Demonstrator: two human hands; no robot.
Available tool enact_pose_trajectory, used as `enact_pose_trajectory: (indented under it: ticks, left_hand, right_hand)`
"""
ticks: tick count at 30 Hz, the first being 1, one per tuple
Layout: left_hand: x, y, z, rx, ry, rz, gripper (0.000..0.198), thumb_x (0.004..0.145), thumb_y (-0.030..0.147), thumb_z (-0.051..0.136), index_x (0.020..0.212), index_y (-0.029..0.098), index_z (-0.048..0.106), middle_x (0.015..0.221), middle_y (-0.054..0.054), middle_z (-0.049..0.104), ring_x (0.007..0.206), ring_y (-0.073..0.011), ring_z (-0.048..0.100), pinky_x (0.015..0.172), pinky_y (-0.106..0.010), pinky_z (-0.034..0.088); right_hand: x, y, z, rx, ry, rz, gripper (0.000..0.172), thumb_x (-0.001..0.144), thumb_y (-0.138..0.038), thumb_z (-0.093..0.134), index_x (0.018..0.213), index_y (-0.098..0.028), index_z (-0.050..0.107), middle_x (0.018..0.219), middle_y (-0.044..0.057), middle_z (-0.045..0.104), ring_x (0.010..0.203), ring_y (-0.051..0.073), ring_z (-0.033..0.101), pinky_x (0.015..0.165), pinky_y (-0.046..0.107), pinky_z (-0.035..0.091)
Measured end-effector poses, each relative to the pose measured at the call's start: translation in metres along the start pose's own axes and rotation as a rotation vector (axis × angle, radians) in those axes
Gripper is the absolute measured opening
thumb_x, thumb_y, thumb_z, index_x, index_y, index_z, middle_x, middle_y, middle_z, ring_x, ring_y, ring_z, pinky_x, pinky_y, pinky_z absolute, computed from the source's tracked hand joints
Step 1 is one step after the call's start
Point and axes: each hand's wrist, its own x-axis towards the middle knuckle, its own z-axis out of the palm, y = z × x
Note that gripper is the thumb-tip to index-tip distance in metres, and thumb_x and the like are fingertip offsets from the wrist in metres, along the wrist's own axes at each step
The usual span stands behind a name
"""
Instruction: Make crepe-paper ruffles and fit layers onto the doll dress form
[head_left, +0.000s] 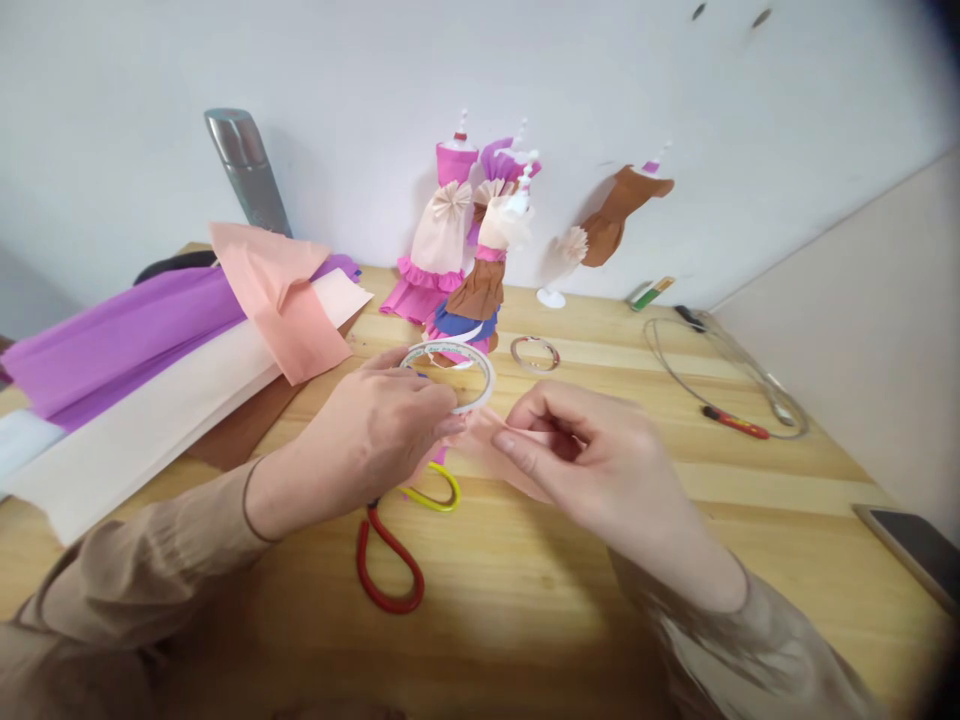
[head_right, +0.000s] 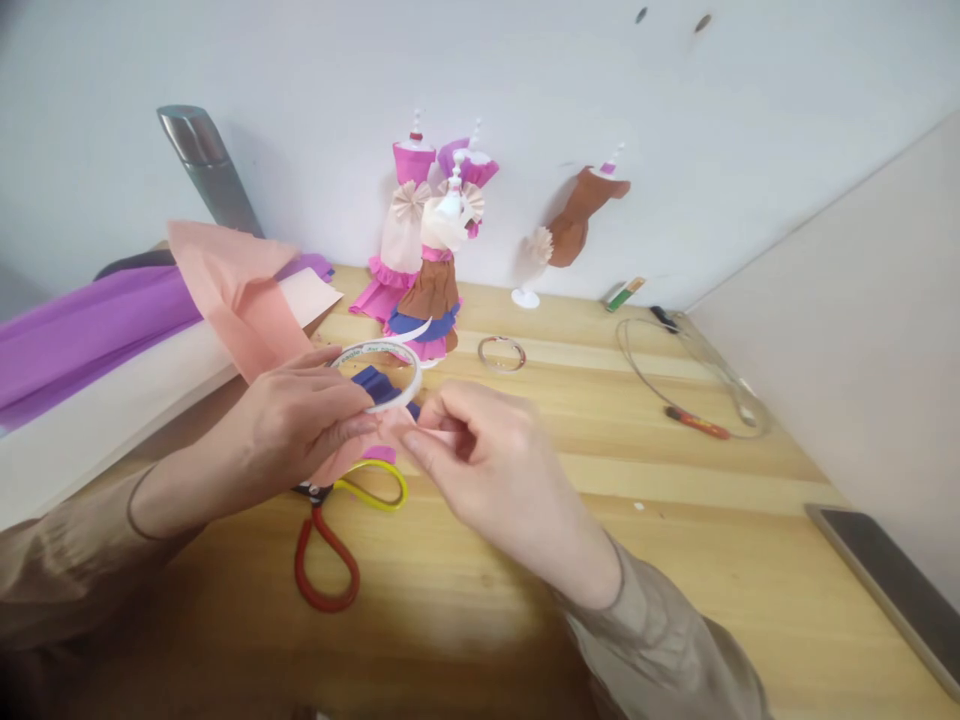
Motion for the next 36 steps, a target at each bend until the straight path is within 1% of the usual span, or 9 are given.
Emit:
enact_pose_trajectory:
  ticks: [3,5,10,13,18,22,26,31,36]
  left_hand:
    - [0.000,-0.001,0.001,0.008,0.030,0.011,0.032,0.093,0.015,0.046,0.061,0.016,0.046,0.051,0.005,0.047,0.050,-0.0088,0.041,0.084,-0.034,0.051]
    - [0.000,-0.001,0.001,0.002,0.014,0.013,0.032,0.093,0.016,0.045,0.061,0.016,0.047,0.052,0.005,0.048,0.050,-0.0092,0.041,0.084,-0.035,0.051]
    - [0.000,0.001,0.000,-0.005,-0.065,-0.010,0.032,0.092,0.015,0.043,0.061,0.017,0.046,0.053,0.003,0.049,0.051,-0.0101,0.040,0.082,-0.033,0.051]
    - [-0.001,0.001,0.001,-0.005,-0.055,-0.018,0.031,0.092,0.015,0.043,0.062,0.017,0.047,0.053,0.003,0.049,0.052,-0.0104,0.041,0.080,-0.032,0.050]
    - [-0.001,0.002,0.001,-0.023,-0.025,-0.018,0.031,0.092,0.016,0.045,0.061,0.016,0.048,0.053,0.002,0.050,0.053,-0.0116,0.042,0.071,-0.030,0.049]
    - [-0.001,0.003,0.001,-0.043,-0.050,-0.017,0.030,0.091,0.017,0.047,0.061,0.017,0.047,0.053,0.002,0.048,0.054,-0.0116,0.043,0.073,-0.030,0.050]
    - [-0.001,0.004,0.001,-0.042,-0.046,-0.016,0.030,0.092,0.016,0.045,0.063,0.016,0.049,0.054,0.003,0.050,0.054,-0.0103,0.045,0.080,-0.032,0.051]
    - [-0.002,0.004,0.000,-0.039,-0.057,-0.019,0.031,0.094,0.017,0.044,0.064,0.016,0.051,0.056,0.002,0.052,0.055,-0.0100,0.048,0.088,-0.036,0.051]
    - [-0.002,0.005,-0.001,-0.049,-0.069,-0.018,0.031,0.094,0.018,0.045,0.063,0.016,0.049,0.057,0.003,0.051,0.056,-0.0091,0.048,0.090,-0.035,0.051]
  right_hand:
    - [0.000,-0.003,0.001,-0.020,-0.045,-0.060,0.016,0.085,-0.021,0.062,0.072,-0.021,0.053,0.064,-0.003,0.056,0.057,0.010,0.050,0.054,0.023,0.039]
    - [0.002,-0.002,0.002,-0.018,-0.070,-0.045,0.013,0.085,-0.024,0.063,0.076,-0.021,0.055,0.070,-0.002,0.060,0.062,0.012,0.055,0.058,0.025,0.042]
    - [0.005,0.000,0.004,0.057,-0.060,-0.015,0.017,0.087,-0.020,0.058,0.070,-0.022,0.056,0.066,-0.001,0.062,0.058,0.012,0.054,0.053,0.024,0.041]
    - [0.005,-0.002,0.005,0.103,-0.067,-0.022,0.016,0.085,-0.016,0.057,0.070,-0.022,0.057,0.065,-0.002,0.063,0.056,0.011,0.054,0.050,0.024,0.042]
    - [0.005,-0.001,0.008,0.135,-0.009,-0.011,0.013,0.083,-0.017,0.058,0.071,-0.022,0.060,0.068,-0.001,0.066,0.061,0.013,0.059,0.054,0.025,0.046]
    - [0.006,-0.001,0.009,0.165,-0.031,-0.044,0.017,0.083,-0.015,0.057,0.068,-0.021,0.059,0.061,-0.003,0.061,0.054,0.010,0.054,0.049,0.022,0.042]
    - [0.005,-0.001,0.010,0.210,-0.026,-0.006,0.014,0.083,-0.016,0.058,0.070,-0.021,0.060,0.064,-0.001,0.063,0.057,0.011,0.056,0.051,0.023,0.043]
    - [0.005,0.003,0.012,0.218,0.046,0.064,0.020,0.082,-0.019,0.060,0.064,-0.020,0.050,0.060,-0.003,0.054,0.053,0.009,0.047,0.047,0.022,0.036]
    - [0.007,0.005,0.012,0.255,0.032,0.084,0.021,0.081,-0.019,0.059,0.064,-0.020,0.045,0.060,-0.003,0.051,0.054,0.009,0.045,0.048,0.022,0.033]
